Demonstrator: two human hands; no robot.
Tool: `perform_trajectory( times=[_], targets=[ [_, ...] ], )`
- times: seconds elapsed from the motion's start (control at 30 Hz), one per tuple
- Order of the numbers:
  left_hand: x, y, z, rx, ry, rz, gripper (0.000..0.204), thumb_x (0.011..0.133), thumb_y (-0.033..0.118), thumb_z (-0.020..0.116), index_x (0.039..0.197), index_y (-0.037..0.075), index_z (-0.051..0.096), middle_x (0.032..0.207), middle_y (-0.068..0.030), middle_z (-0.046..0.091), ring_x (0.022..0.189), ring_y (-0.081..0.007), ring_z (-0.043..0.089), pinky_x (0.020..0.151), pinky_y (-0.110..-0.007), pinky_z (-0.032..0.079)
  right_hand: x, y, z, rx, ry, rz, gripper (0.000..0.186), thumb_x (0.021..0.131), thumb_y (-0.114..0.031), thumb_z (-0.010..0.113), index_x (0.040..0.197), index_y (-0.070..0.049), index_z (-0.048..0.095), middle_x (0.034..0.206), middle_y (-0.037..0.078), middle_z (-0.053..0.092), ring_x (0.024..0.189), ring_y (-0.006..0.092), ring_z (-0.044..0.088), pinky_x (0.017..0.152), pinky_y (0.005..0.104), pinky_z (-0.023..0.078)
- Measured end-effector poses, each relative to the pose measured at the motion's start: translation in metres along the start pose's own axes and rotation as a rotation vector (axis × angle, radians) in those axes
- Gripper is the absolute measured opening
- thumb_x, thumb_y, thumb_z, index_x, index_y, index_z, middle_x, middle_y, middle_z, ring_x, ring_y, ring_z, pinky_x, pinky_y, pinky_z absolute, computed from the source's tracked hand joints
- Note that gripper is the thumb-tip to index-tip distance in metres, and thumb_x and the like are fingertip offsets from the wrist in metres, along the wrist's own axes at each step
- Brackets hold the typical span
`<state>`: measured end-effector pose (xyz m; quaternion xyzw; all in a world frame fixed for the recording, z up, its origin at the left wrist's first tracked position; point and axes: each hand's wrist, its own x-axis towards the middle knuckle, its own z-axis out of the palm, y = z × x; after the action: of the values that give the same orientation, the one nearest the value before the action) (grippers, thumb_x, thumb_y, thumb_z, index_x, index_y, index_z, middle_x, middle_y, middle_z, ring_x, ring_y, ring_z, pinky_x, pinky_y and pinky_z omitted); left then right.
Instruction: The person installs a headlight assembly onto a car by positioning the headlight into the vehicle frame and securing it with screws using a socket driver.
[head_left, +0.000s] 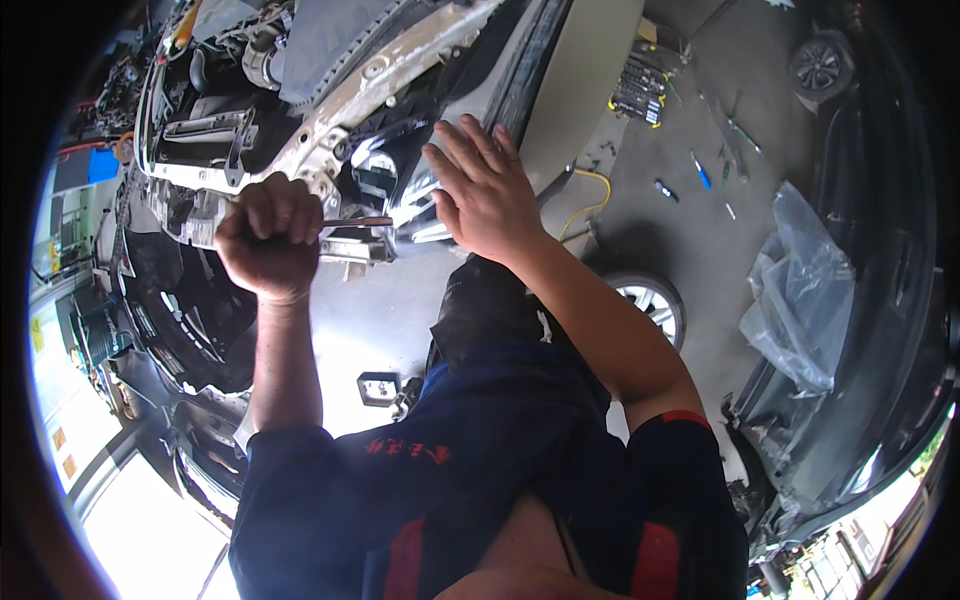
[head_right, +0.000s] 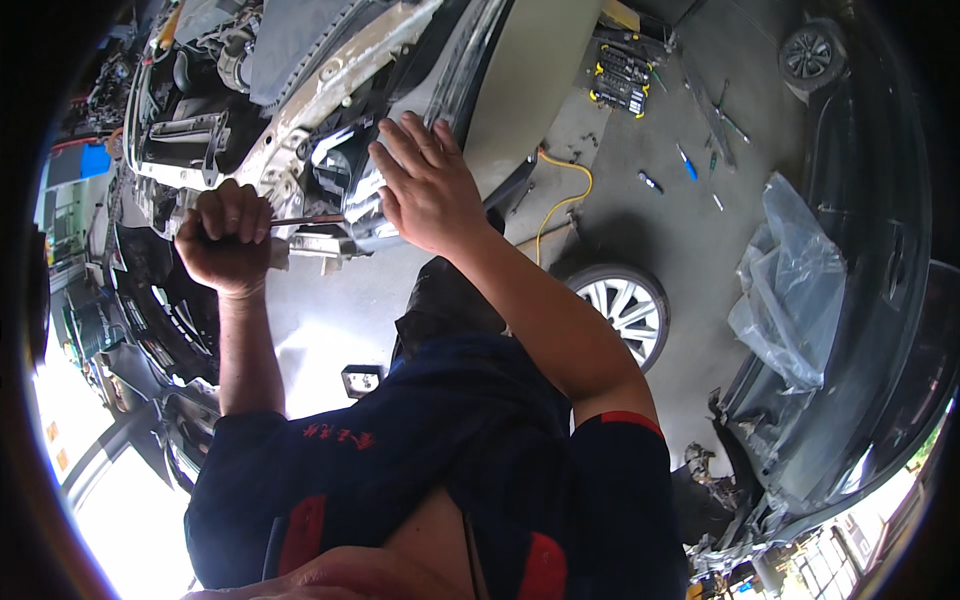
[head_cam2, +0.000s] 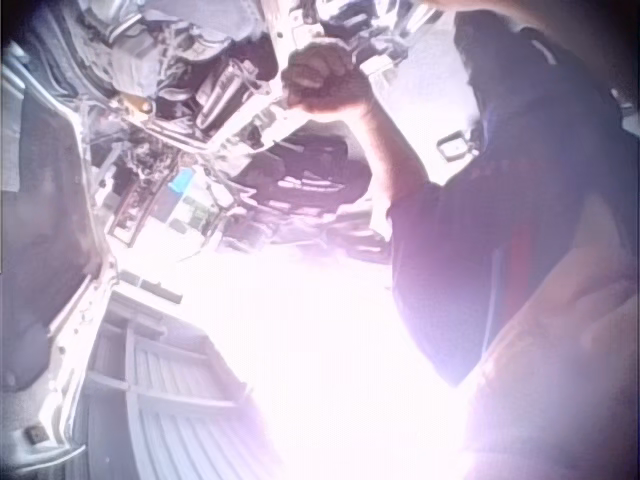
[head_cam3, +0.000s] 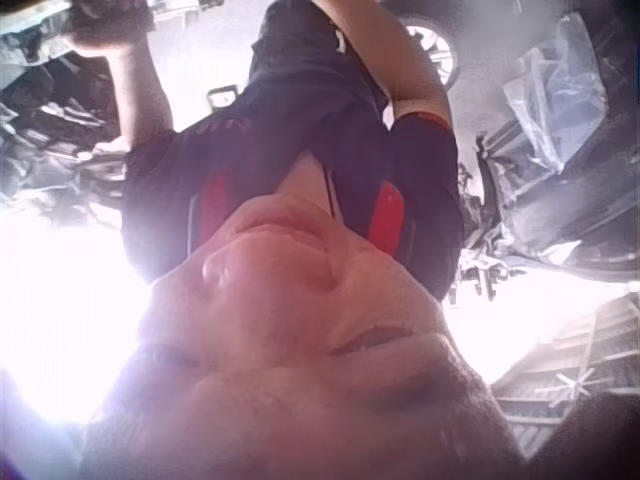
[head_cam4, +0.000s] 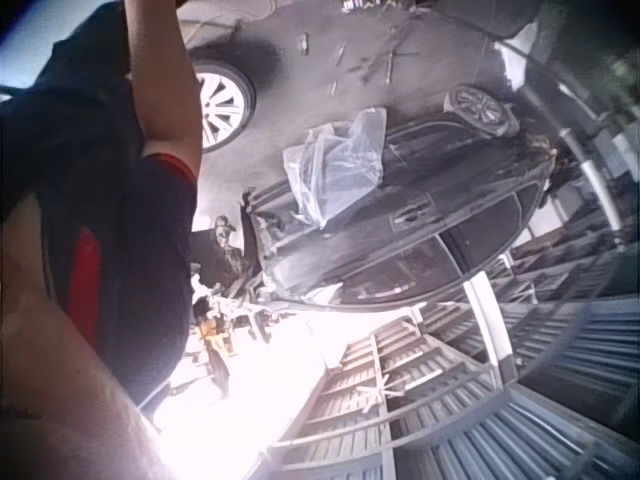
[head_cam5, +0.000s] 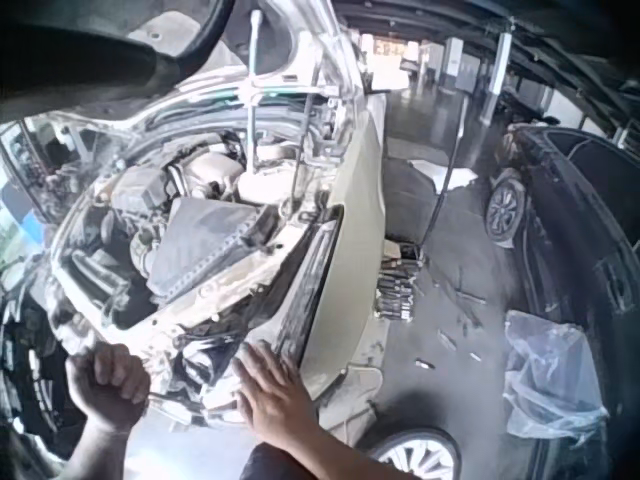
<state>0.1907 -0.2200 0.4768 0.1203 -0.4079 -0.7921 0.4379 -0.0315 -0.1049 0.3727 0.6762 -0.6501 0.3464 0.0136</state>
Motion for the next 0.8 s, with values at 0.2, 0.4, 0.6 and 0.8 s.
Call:
perform_trajectory(
  times=[0.2,0.4,0.6,0.8],
  targets=[
    [-0.071,-0.023,0.058,-0.055,0.028,-0.058,0.041,0.099,0.040,0.046,0.070,0.011,0.042,0.073,-0.0064,0.042,0.062,-0.0208,0.040,0.054,-0.035,0.034,-0.124,-0.071,-0.030,0.925,-0.453,0.690,0.038,0.101,-0.031,0.061,0.128,-0.005,0.063,0.128,0.014,0.068,0.121,0.0309,0.064,0.108,0.0473,0.045],
    [-0.126,-0.055,0.074,0.407,-0.515,-0.031,0.032,0.097,0.030,0.054,0.078,0.005,0.055,0.085,-0.0111,0.058,0.067,-0.0238,0.053,0.066,-0.037,0.046,-0.131,-0.144,-0.072,2.210,-0.222,1.508,0.050,0.110,-0.049,0.042,0.111,-0.006,0.066,0.109,0.004,0.072,0.095,0.0203,0.070,0.094,0.0433,0.054],
    [-0.126,-0.044,0.070,0.697,-1.003,0.011,0.012,0.087,0.015,0.059,0.087,0.004,0.061,0.096,-0.0129,0.061,0.086,-0.0321,0.062,0.082,-0.043,0.051,-0.154,-0.181,-0.042,0.933,0.012,0.589,0.018,0.095,-0.016,0.069,0.109,-0.006,0.065,0.108,0.005,0.070,0.097,0.0214,0.071,0.090,0.0346,0.057],
    [-0.135,-0.013,-0.012,0.708,-0.576,-0.457,0.021,0.095,-0.002,0.040,0.101,0.000,0.060,0.094,-0.0125,0.061,0.088,-0.0200,0.059,0.083,-0.033,0.048,-0.177,-0.221,0.032,2.091,0.651,1.512,0.028,0.098,-0.014,0.063,0.122,-0.002,0.054,0.104,0.015,0.066,0.086,0.0252,0.065,0.081,0.0385,0.057]
  ],
)
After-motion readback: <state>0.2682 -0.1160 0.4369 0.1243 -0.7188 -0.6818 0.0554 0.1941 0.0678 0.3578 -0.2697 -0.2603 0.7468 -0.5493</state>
